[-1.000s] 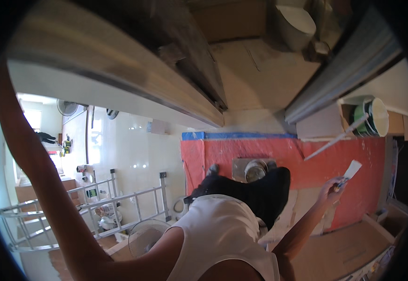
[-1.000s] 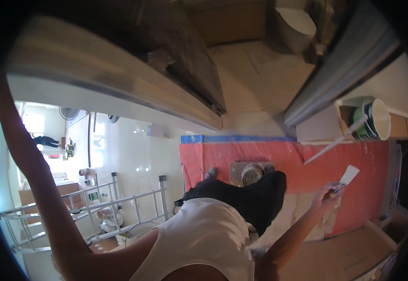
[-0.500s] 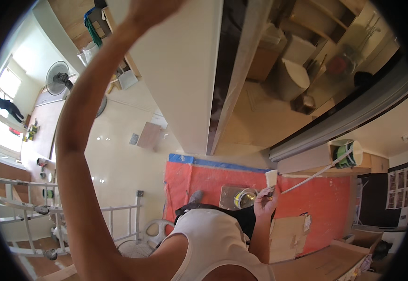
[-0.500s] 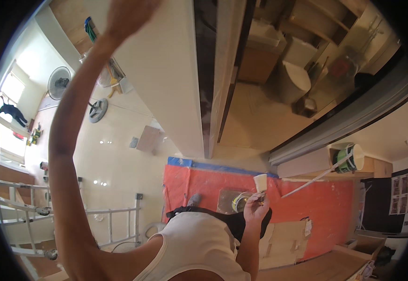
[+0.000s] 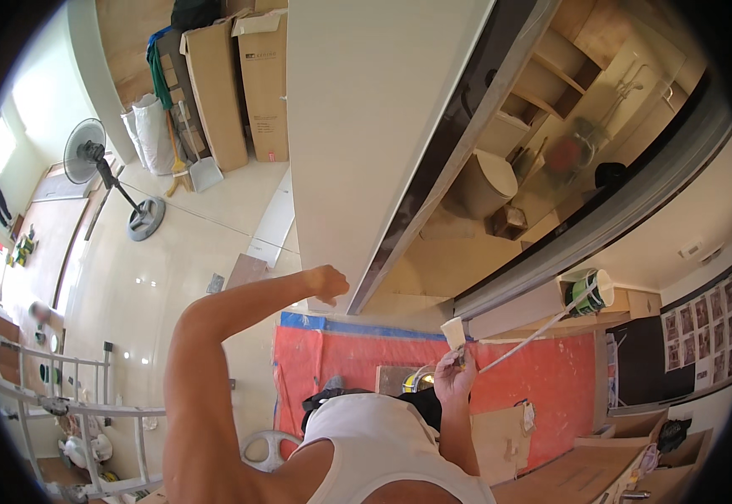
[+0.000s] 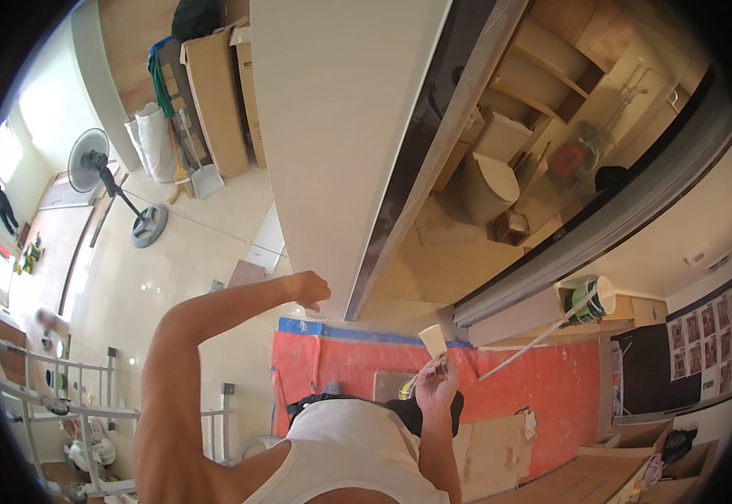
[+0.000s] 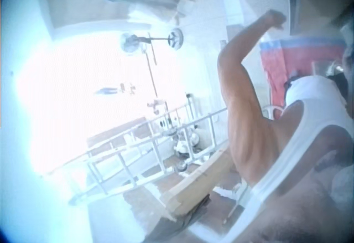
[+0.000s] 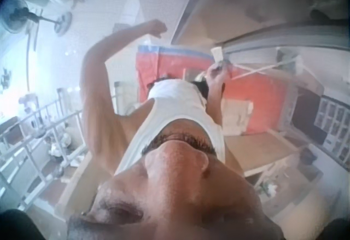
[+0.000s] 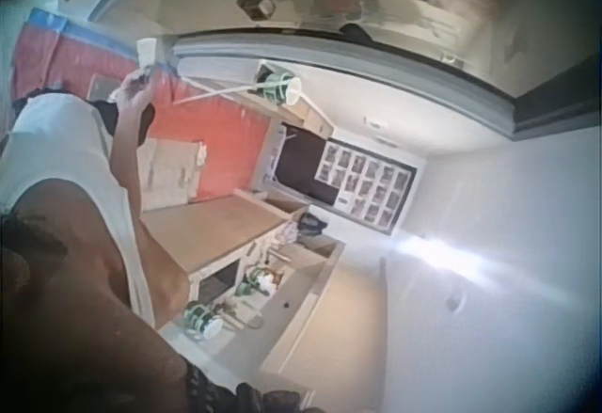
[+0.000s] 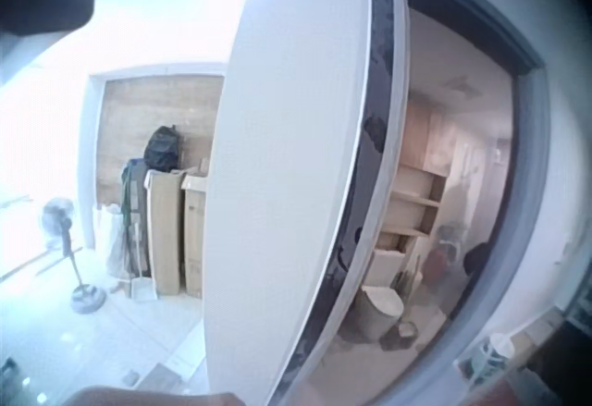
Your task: The person paints the wall around a bathroom doorway using a paintbrush and a roller. They dip the brush into a paint can, apply paint to the wall edges, and occasionally wipe the brush at a sink. The person also uses a roller to cover larger wall areas.
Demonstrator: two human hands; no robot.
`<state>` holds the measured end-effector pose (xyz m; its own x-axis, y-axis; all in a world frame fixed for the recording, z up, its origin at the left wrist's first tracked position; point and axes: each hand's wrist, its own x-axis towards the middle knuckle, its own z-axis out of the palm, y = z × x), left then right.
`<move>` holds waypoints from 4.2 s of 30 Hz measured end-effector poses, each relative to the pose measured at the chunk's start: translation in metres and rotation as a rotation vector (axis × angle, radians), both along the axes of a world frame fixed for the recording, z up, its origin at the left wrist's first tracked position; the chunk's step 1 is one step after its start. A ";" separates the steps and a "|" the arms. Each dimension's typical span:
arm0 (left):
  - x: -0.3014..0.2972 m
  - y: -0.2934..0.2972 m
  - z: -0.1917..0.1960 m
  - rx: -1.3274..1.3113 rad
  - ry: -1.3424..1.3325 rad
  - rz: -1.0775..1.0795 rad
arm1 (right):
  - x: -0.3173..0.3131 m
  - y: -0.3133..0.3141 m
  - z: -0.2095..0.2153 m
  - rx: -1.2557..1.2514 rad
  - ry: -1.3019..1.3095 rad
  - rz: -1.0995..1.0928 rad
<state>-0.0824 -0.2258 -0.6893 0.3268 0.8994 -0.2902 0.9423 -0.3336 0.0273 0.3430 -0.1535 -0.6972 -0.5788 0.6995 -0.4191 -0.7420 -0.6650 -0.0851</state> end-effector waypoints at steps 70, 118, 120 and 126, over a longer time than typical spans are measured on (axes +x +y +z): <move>0.453 0.116 0.036 -0.212 -1.557 0.800 | 0.309 -0.054 -0.067 0.776 -1.888 0.095; 1.262 0.783 -0.202 -0.132 -0.839 -0.153 | 0.957 0.134 -0.329 -0.288 -1.876 0.646; 1.307 0.769 -0.201 -0.144 -0.733 -0.015 | 1.013 0.159 -0.340 -0.666 -1.689 -0.024; 1.444 0.791 -0.174 -0.235 -0.943 -0.184 | 1.206 0.256 -0.208 -0.712 -1.862 -0.559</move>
<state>1.3620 0.5649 -0.8630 0.6447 0.7644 -0.0043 0.4352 -0.3623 0.8242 1.5492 0.1030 -0.9052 0.9350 0.0972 -0.3410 -0.1807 -0.6968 -0.6941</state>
